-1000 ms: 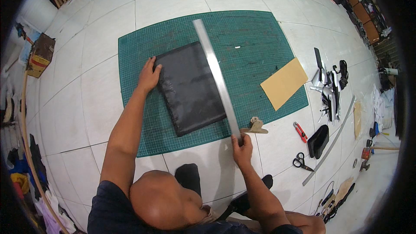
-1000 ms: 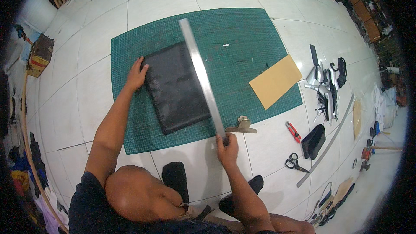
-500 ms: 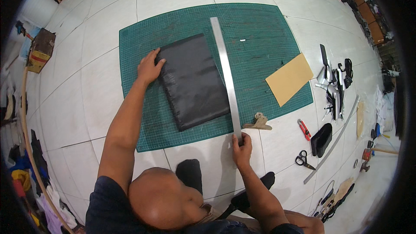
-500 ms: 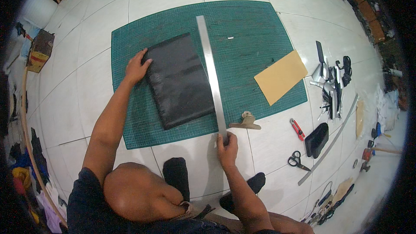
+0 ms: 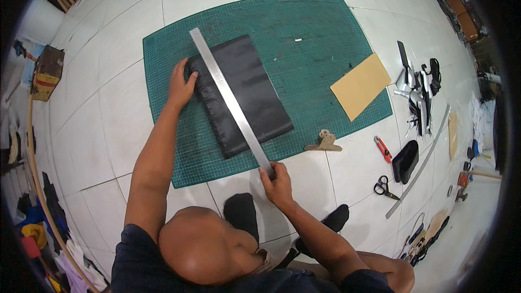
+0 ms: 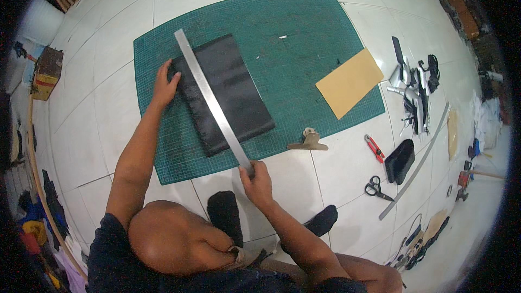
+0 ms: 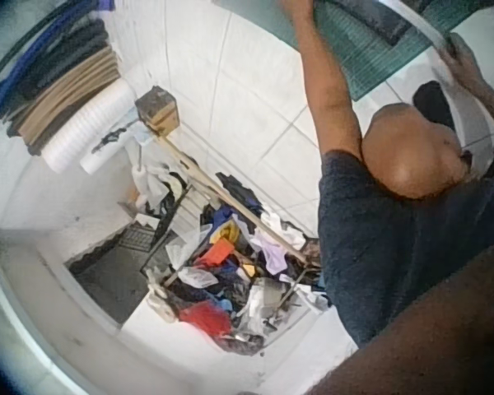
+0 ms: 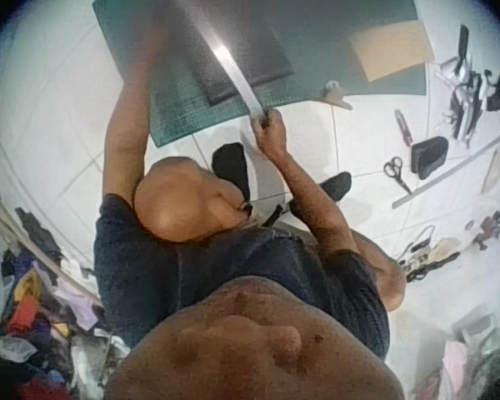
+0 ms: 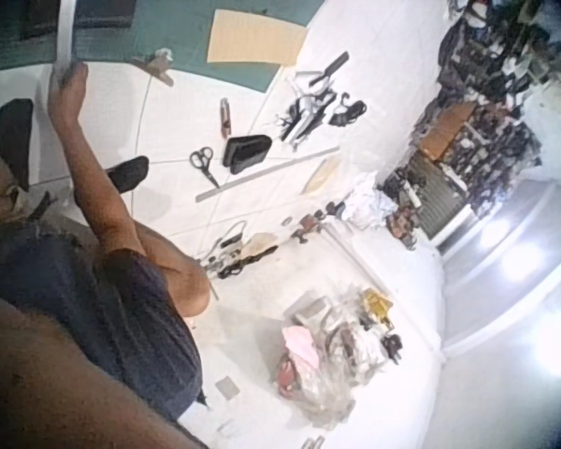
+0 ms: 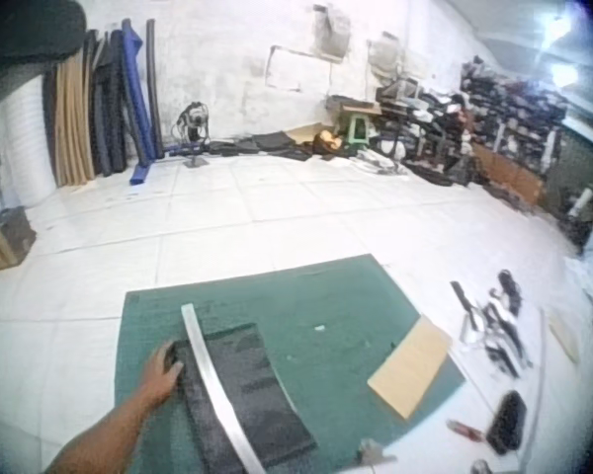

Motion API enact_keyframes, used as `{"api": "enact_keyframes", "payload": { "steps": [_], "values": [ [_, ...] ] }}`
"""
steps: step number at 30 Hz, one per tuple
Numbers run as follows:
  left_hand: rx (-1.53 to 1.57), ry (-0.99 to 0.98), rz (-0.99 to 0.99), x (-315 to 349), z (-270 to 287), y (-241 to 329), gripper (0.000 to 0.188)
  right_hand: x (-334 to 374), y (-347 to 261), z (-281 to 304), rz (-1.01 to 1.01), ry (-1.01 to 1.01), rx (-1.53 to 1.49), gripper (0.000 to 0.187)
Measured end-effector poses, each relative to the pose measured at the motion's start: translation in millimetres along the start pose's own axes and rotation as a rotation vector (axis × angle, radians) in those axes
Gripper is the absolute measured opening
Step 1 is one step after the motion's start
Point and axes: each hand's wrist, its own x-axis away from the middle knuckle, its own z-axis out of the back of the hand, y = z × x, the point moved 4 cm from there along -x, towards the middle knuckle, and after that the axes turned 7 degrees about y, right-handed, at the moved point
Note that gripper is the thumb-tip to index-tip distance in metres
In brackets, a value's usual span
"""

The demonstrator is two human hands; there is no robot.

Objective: The person measures a black piece of fabric against a cardboard template, aligns a ruler over it, and kemudian gathers more black fabric from a pile of soft goods.

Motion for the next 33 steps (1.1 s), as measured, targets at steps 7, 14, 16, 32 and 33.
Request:
{"api": "enact_keyframes", "payload": {
  "steps": [7,14,16,32,33],
  "values": [
    [-0.118,-0.083,-0.207,14.0,-7.1,7.5,0.056,6.0,-4.5,-21.8,0.066,0.003,-0.043,0.040],
    [-0.227,-0.238,-0.151,22.5,-12.9,10.5,0.058,-0.3,-25.4,-10.8,-0.071,-0.096,0.098,0.044],
    [-0.255,-0.226,-0.154,22.8,-8.0,4.5,0.059,-8.5,-37.8,-8.9,0.100,-0.244,0.429,0.048],
    [-0.404,-0.347,-0.028,9.3,-17.5,52.8,0.102,-326.0,101.1,273.3,-0.276,0.637,0.498,0.075],
    [-0.468,-0.351,0.022,11.4,-6.9,46.9,0.105,-339.4,103.6,256.1,-0.296,0.526,0.505,0.082]
  ]
}}
